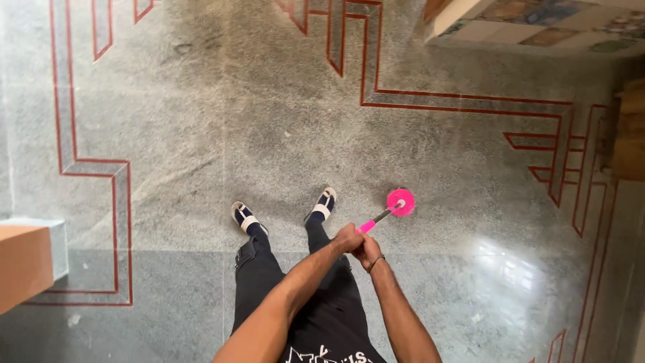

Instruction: The person is mopping the tiled floor in a hallway using a pink mop.

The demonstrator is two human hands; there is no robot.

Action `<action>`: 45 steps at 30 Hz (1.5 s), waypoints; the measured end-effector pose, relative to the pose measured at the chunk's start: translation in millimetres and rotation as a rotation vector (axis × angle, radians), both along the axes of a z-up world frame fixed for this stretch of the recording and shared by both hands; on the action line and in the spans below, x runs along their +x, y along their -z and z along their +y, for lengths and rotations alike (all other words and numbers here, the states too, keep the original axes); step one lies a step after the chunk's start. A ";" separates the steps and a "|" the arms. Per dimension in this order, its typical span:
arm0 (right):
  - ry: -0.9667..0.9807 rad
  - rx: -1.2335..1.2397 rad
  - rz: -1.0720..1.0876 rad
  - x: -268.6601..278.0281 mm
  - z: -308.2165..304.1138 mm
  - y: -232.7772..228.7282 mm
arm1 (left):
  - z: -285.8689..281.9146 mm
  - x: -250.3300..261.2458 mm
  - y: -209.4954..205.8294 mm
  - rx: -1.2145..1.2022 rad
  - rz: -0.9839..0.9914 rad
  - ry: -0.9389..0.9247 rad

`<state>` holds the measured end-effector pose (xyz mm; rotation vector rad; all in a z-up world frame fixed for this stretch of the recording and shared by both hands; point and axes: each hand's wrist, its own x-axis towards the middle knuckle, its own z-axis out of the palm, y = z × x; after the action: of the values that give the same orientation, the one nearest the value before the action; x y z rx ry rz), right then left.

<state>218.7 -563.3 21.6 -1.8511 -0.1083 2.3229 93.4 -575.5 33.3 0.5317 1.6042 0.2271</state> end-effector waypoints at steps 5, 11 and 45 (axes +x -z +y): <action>-0.022 -0.026 0.012 -44.9 -49.4 23.0 | -69.7 -34.4 46.3 0.145 0.194 0.002; -0.340 0.062 -0.131 -146.7 -139.8 34.5 | -181.1 -133.9 -26.4 0.063 -0.028 -0.502; -0.523 -0.116 0.688 -100.9 -231.3 26.2 | -294.2 -94.2 45.8 -0.358 -0.495 -0.535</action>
<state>117.8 -794.7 -4.6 -1.0352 -0.4102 3.2434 -0.8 -869.7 -12.5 -0.2314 1.2297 0.4233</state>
